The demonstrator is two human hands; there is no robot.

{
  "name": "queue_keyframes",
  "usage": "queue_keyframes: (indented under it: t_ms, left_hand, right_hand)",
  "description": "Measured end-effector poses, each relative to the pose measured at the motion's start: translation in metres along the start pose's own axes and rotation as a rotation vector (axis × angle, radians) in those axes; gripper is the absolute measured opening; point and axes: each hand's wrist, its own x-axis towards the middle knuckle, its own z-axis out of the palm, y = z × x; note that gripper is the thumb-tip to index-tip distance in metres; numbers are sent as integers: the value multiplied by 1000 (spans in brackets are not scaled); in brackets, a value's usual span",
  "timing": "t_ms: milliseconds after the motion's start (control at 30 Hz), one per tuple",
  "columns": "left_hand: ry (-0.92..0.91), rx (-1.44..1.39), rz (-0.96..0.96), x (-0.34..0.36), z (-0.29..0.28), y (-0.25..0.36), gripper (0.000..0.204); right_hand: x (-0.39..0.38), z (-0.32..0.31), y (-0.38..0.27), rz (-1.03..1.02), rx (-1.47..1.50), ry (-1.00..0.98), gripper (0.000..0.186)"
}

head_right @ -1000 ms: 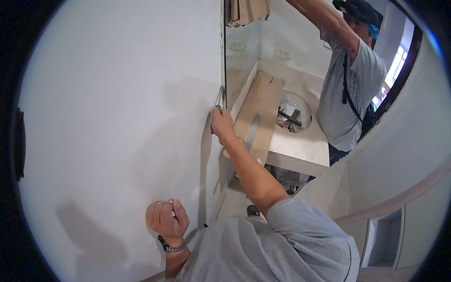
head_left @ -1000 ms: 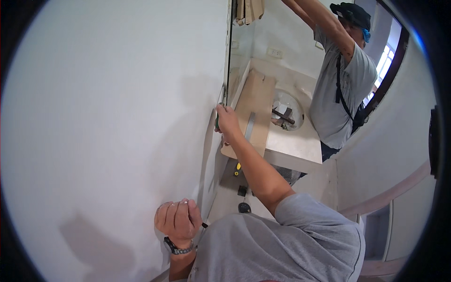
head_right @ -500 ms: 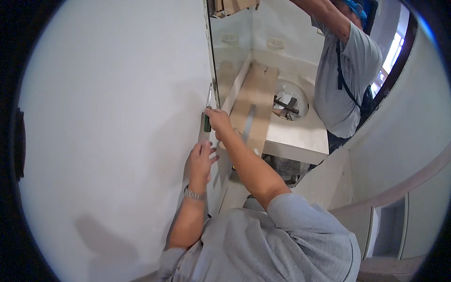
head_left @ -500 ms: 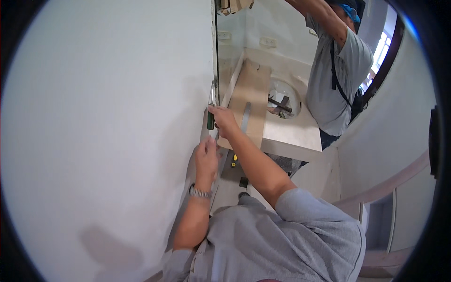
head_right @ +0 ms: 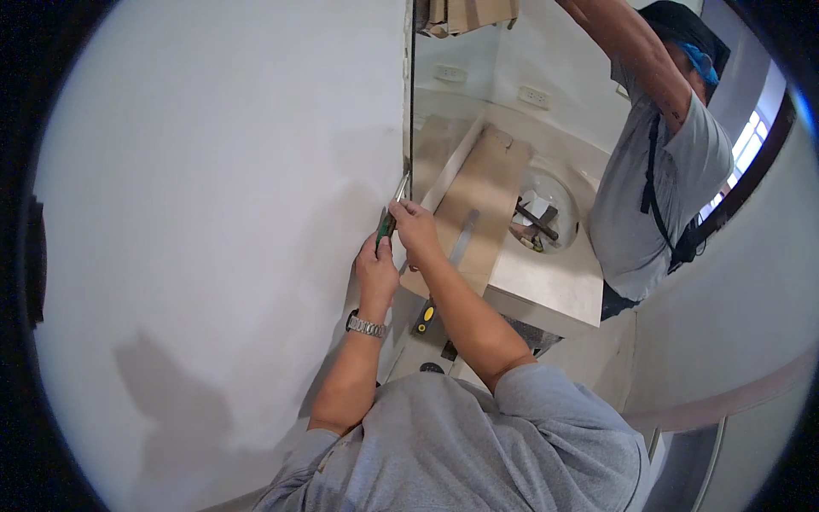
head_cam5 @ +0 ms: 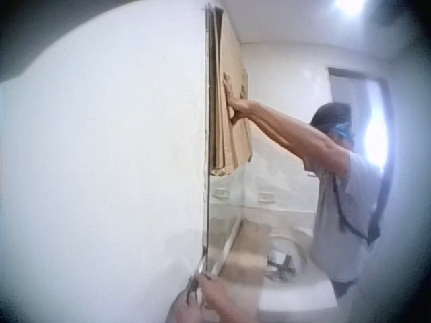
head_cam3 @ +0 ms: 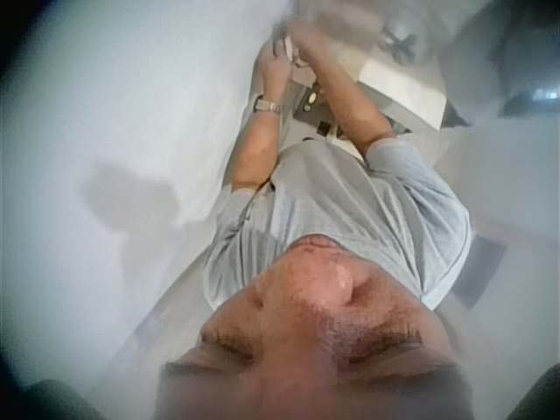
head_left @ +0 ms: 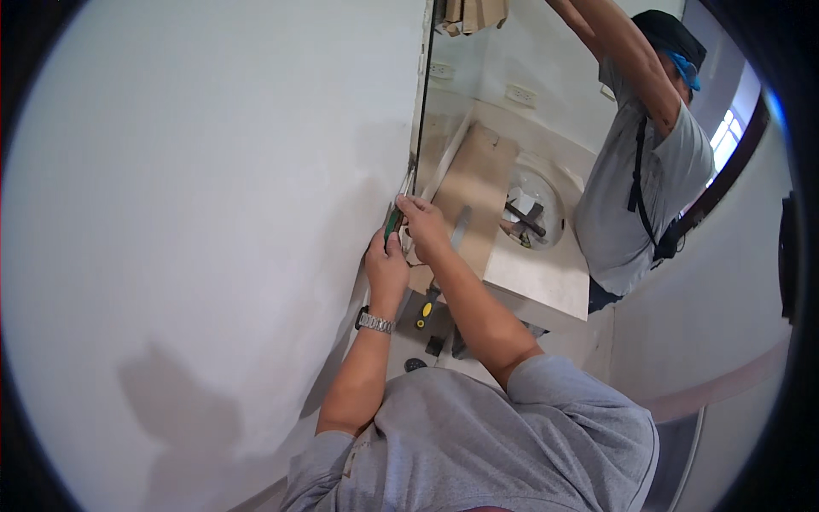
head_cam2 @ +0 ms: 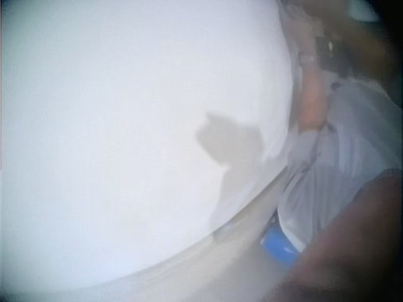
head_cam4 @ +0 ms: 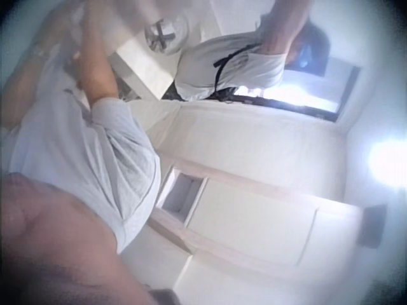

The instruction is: The person removes a cardboard cover and detaches a wall mirror with assistance using screwdrivers and hands. Afterwards, the person scrapes and files along the wall edge beside the vanity using a hand file and a screwdriver.

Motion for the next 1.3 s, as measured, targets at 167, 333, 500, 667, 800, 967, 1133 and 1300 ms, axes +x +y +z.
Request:
queue_keyframes:
  t_ms: [167,333,500,667,800,967,1133,1300]
  left_hand:
    - [100,-28,-55,7,16,-8,23]
    - [170,-97,-57,20,31,-6,23]
    - [190,107,70,12,17,17,21]
    - [234,99,271,-4,-4,31,24]
    - [60,135,164,1,-12,43,27]
    - [8,299,226,10,-1,49,29]
    - [71,393,209,27,14,65,32]
    - [84,468,269,46,11,75,31]
  right_hand:
    - [22,3,7,32,55,27,22]
    - [32,7,1,-53,44,-12,23]
    - [21,9,-7,-76,-88,-8,29]
    - [4,24,-7,-165,-148,64,29]
    - [6,25,-24,-188,-86,42,28]
    - [10,9,-32,-89,48,-65,36]
    - [22,6,-54,-43,25,-65,27]
    - [38,13,-58,-30,147,-121,42]
